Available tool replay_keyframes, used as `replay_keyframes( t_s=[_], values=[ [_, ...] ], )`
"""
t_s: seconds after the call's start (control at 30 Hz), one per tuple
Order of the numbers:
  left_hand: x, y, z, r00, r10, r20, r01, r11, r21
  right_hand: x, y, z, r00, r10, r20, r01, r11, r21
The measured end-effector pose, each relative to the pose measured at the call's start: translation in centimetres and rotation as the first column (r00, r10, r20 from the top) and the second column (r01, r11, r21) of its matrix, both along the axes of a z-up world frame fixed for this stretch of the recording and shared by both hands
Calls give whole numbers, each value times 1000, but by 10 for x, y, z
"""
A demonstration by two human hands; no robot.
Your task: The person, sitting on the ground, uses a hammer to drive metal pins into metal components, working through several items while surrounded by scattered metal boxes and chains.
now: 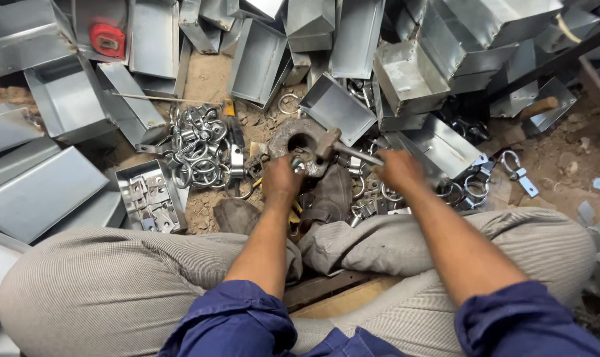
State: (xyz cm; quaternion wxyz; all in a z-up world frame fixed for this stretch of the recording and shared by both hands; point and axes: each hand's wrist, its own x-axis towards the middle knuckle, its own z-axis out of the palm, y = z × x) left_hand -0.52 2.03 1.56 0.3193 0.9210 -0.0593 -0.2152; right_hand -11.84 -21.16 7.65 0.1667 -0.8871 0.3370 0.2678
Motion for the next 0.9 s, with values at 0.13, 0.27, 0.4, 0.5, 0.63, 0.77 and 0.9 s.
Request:
replay_keyframes(
  t_s=[0.13,0.27,0.4,0.5,0.63,0.77,0.9],
  values=[
    [-5,0,1,992,-97,75,91,992,87,-5,-28,-52,964,160,213,-129,980,-150],
    [-1,-3,1,995,-94,45,89,991,100,-19,-23,-67,894,263,362,-171,948,-267],
    [3,-6,8,999,-35,26,32,995,92,-22,-12,-63,886,328,328,-174,890,-421],
    [9,-6,25,999,8,-36,-5,997,75,-31,-10,-88,877,480,-9,-478,874,-87],
    [28,4,75,999,-38,1,38,991,-127,-39,-21,-137,813,533,-234,-571,809,-142],
    [61,36,154,928,-346,138,340,938,69,-41,-14,-158,719,646,-258,-695,678,-240],
    [88,121,230,867,-486,114,431,844,320,-29,-19,-158,620,700,-356,-773,622,-125]
  ],
)
